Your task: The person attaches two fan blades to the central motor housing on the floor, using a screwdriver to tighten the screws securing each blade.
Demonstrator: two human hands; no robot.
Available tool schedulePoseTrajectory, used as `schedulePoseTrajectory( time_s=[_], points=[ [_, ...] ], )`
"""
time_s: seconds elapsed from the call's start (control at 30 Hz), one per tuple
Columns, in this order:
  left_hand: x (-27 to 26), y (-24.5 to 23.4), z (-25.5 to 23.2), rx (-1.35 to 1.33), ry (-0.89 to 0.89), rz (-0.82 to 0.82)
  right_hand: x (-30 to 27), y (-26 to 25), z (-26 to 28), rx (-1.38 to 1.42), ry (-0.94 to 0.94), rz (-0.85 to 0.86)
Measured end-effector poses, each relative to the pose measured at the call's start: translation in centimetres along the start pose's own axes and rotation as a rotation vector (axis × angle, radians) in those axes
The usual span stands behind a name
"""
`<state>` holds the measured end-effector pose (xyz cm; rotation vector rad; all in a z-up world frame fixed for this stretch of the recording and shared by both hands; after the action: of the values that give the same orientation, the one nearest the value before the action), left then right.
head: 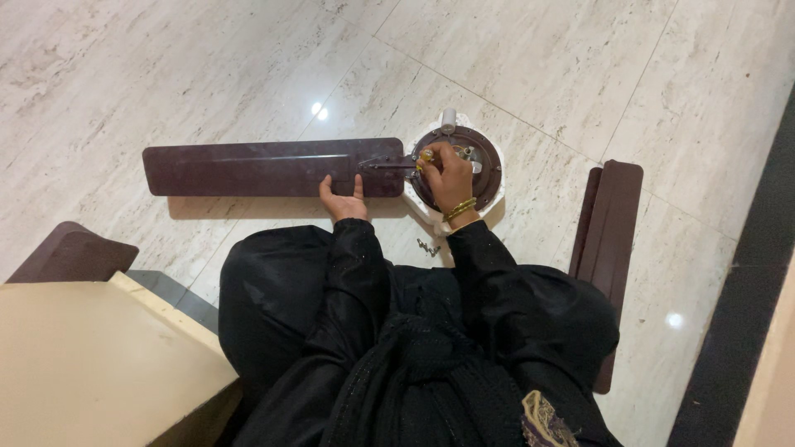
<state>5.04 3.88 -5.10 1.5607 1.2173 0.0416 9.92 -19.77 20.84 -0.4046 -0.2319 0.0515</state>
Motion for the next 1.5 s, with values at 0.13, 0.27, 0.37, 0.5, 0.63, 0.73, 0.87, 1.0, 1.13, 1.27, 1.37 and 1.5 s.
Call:
schedulePoseTrajectory(
  time_s=[0.13,0.27,0.37,0.5,0.63,0.73,0.87,1.0,1.13,1.27,1.37,1.5],
  points=[
    [0.2,0.1,0.2,-0.004,-0.014,0.027,-0.2,0.0,0.1,0.022,-0.032,-0.03],
    [0.0,0.4,0.0,-0.008,-0.018,0.042,-0.5,-0.3,0.4,-0.01,-0.06,-0.07],
    [-0.5,0.5,-0.3,-0.002,-0.013,0.024,-0.6,-0.6,0.6,-0.008,-0.067,-0.069],
    [-1.4,0.9,-0.7,0.008,0.013,0.041,-0.4,-0.6,0.5,0.02,-0.048,0.064],
    [-1.5,0.9,-0.8,0.007,0.005,0.013,-0.3,-0.4,0.6,0.08,-0.051,0.19],
    [-1.1,0.8,-0.5,0.005,0.003,0.019,-0.3,-0.5,0.6,0.072,-0.049,0.204],
    [-0.4,0.4,0.0,0.001,-0.002,0.026,-0.4,-0.8,0.5,0.038,-0.066,0.131],
    [0.2,0.1,0.2,-0.002,0.0,0.032,-0.5,-0.8,-0.4,0.042,0.0,0.098],
    [0.4,0.0,0.2,-0.008,0.008,0.055,-0.6,-0.7,-0.9,0.056,-0.017,0.043],
    [0.5,0.0,0.3,0.006,0.017,0.039,-0.6,-1.8,-1.7,-0.03,-0.055,-0.125],
    [0.3,-0.1,0.2,0.004,0.025,0.042,-0.5,-3.5,-4.5,-0.077,0.183,-0.213],
    [0.3,0.6,0.3,-0.039,0.006,0.101,-1.0,-4.5,-3.1,-0.114,-0.013,-0.318]
  ],
)
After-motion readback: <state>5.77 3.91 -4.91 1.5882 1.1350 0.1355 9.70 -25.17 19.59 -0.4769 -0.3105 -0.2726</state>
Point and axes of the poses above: each hand's wrist, its own x-axis towards the middle knuckle, its own y-axis out of the palm, z = x × y, the point moved 8 cm from there along x, towards the middle knuckle, and after that the axes turned 14 degrees about y, right-handed, at the moved point
